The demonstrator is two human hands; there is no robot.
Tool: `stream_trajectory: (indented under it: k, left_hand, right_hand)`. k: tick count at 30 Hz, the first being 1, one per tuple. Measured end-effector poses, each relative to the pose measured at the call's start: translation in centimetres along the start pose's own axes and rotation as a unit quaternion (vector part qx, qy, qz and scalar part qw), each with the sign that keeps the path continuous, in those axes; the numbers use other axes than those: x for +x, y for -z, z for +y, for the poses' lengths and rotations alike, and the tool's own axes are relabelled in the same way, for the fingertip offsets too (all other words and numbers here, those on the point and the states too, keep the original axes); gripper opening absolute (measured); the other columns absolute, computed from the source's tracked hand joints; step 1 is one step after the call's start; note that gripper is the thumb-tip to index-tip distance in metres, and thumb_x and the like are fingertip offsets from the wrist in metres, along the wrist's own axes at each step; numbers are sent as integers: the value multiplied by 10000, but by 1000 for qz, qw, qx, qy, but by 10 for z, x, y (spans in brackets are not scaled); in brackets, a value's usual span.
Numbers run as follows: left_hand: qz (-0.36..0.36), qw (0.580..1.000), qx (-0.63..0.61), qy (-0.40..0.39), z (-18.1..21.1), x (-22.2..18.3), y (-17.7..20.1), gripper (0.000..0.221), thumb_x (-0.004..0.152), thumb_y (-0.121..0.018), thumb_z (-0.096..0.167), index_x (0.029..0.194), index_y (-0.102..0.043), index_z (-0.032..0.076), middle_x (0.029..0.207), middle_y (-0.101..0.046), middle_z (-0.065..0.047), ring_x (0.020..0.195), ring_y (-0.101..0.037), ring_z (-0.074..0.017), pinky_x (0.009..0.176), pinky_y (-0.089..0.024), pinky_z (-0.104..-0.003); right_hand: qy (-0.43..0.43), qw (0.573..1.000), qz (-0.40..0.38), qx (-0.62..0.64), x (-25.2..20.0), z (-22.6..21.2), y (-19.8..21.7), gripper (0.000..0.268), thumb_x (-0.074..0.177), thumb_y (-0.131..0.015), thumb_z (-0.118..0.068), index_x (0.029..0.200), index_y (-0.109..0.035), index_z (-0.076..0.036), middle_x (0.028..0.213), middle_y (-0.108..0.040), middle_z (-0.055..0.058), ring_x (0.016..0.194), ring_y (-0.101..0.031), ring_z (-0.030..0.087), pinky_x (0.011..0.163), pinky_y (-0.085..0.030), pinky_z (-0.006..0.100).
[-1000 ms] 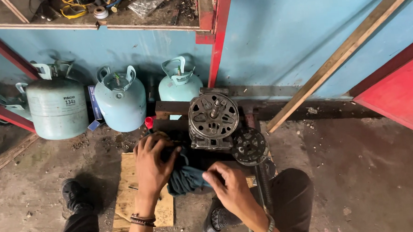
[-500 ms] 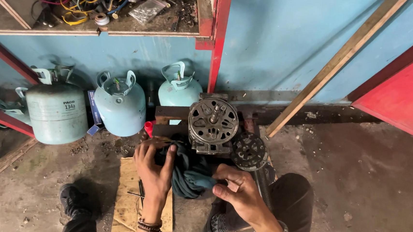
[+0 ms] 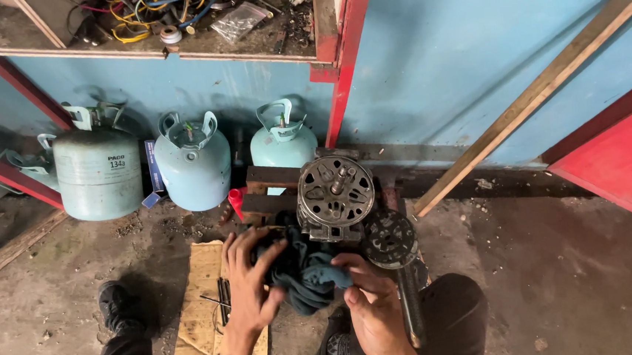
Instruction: Disassembling and cleaning the internal components of a motor assembly
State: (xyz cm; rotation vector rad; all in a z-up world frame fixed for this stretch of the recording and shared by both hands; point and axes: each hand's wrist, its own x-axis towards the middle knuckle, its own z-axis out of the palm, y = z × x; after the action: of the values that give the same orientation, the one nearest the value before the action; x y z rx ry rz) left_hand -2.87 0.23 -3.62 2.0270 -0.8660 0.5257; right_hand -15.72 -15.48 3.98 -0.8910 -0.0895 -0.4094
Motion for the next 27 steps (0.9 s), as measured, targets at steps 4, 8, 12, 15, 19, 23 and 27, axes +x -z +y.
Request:
stream_trajectory:
  k: [4,8,12,15,19,23,27]
  left_hand:
    - [42,996,37,-66,-1,-16,-13,855,879,-158,882,1328,-608,311,1463,-513,-103,1446,-382,-297,1273,-151,-662]
    - [40,995,21,-84,12,-12,-14,309,897,-577,431,1120,-685,248,1201,-624,15,1299,-488,-231,1209,-255,-587]
    - [192,968,-16,-160,21,-28,-26,80,980,-514,263,945,-570,217,925,-602,60,939,-583,-120,858,-474,-363]
    - [122,971,-73,-190,53,-11,4,83,894,-632,171,956,-578,182,884,-611,8,910,-633,-202,824,-516,-416]
    - [82,980,-48,-172,43,-12,-9,369,1028,-445,446,932,-620,135,939,-608,-43,974,-609,-269,857,-463,-492]
    - [48,987,-21,-155,39,-20,-29,379,952,-521,520,1040,-626,168,1090,-628,-36,1101,-567,-237,965,-414,-501]
    - [-57,988,16,-140,55,-16,-24,511,893,-706,569,1276,-635,239,1377,-572,-68,1315,-507,-274,1112,-369,-525]
  right_hand:
    - [44,998,-34,3,1,-5,-9,289,920,-762,-74,1186,-775,-188,1354,-581,116,1225,-533,258,1128,-389,513]
    - [103,968,-42,-226,0,0,-9,390,906,-722,-103,1254,-693,-275,1331,-634,110,1302,-518,243,1217,-322,516]
    - [144,933,-39,-327,-2,-5,-12,264,901,-670,-55,1157,-728,-85,994,-732,91,1065,-585,196,1227,-370,543]
    - [107,961,-33,-254,-10,6,5,393,910,-669,-19,1251,-726,-206,1209,-645,118,883,-552,152,762,-466,275]
    - [115,961,-19,-250,-3,3,3,388,948,-655,-47,1284,-704,-235,1241,-684,90,941,-611,148,811,-501,269]
    - [122,947,47,-295,0,0,19,205,1009,-591,-197,1150,-725,-133,806,-680,-40,566,-429,61,496,-412,221]
    - [177,955,94,-219,13,-17,23,163,1032,-568,-221,1000,-680,-106,935,-675,-2,744,-577,93,698,-522,244]
